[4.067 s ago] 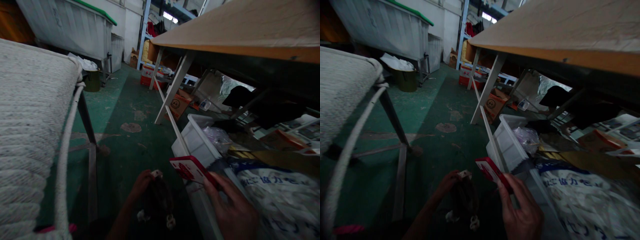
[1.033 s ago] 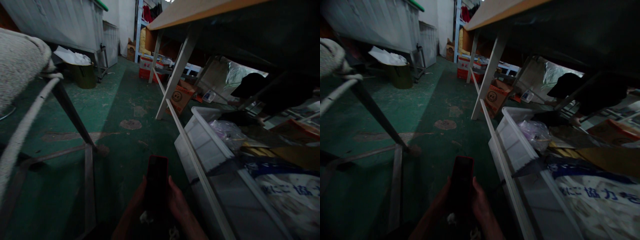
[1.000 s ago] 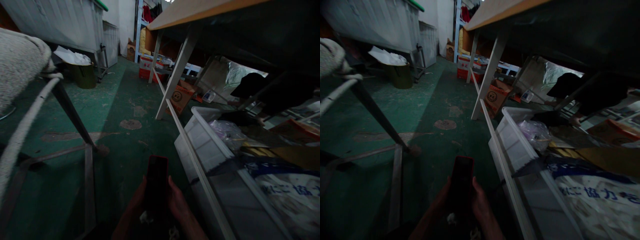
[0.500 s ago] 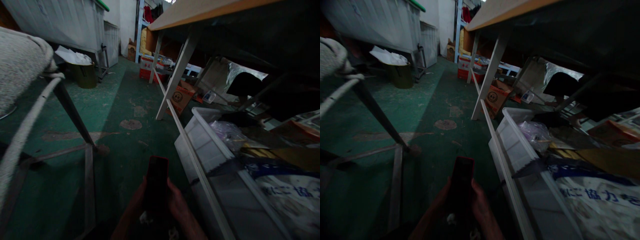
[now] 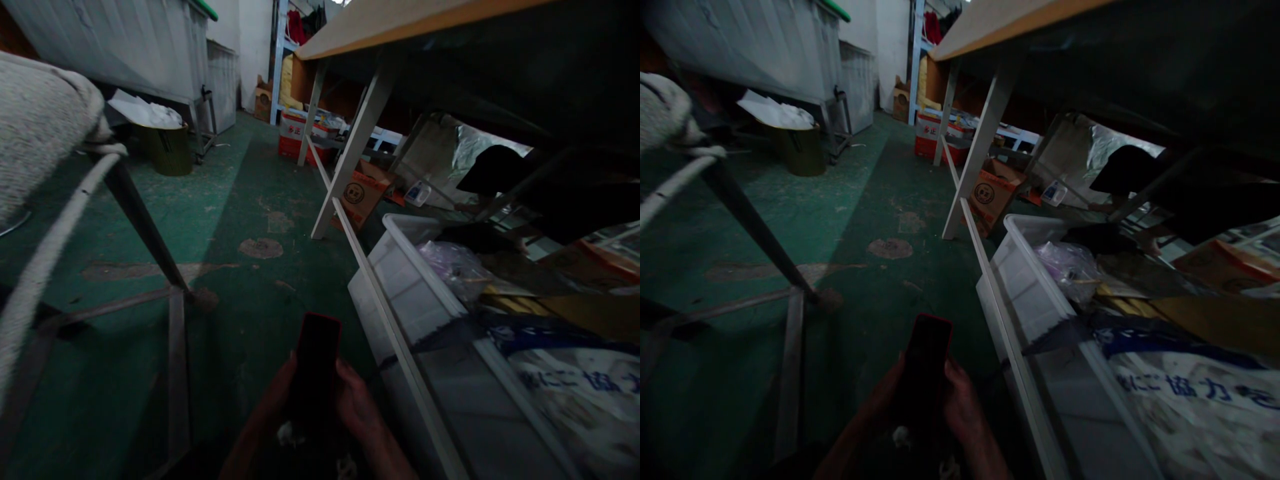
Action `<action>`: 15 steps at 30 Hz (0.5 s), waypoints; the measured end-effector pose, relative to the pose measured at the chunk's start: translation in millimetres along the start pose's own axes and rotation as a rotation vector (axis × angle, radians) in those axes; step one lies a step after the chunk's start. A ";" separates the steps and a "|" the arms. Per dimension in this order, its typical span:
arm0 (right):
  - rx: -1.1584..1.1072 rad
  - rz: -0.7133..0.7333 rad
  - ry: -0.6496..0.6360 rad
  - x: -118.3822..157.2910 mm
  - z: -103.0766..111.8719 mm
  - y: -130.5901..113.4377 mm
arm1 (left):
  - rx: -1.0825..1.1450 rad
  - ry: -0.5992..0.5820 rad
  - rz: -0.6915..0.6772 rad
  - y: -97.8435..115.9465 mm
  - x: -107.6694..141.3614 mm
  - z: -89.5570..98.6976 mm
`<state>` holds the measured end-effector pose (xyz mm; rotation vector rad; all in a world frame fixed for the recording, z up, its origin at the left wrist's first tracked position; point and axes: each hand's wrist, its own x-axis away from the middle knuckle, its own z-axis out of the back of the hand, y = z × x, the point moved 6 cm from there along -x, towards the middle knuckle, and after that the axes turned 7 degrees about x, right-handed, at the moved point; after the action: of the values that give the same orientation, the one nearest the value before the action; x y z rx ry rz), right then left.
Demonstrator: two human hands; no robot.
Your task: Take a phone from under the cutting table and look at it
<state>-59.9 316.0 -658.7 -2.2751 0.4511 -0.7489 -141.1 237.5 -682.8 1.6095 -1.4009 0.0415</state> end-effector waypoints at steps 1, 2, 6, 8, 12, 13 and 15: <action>-0.005 -0.001 -0.004 0.8 0.0 -0.1 | -0.003 -0.017 -0.003 1.9 1.6 -2.7; -0.011 -0.002 -0.006 1.6 0.2 0.0 | -0.005 -0.025 -0.009 3.7 3.2 -4.5; -0.025 -0.006 -0.009 2.8 0.9 0.6 | 0.026 -0.022 0.032 0.3 4.1 -3.1; -0.024 -0.014 -0.011 2.2 0.9 1.3 | 0.082 -0.042 0.047 -4.5 2.0 -1.9; -0.028 -0.049 0.005 0.4 0.5 4.0 | 0.218 -0.118 0.087 -12.7 -0.2 -8.1; -0.032 -0.063 0.009 0.1 -0.1 5.0 | 0.255 -0.120 0.108 -14.3 0.1 -10.2; -0.043 -0.091 0.013 -0.1 -2.3 6.9 | 0.311 -0.096 0.134 -16.0 1.0 -12.5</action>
<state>-62.1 310.0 -662.2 -2.3447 0.3749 -0.8075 -121.7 242.9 -685.4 1.7849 -1.6376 0.2766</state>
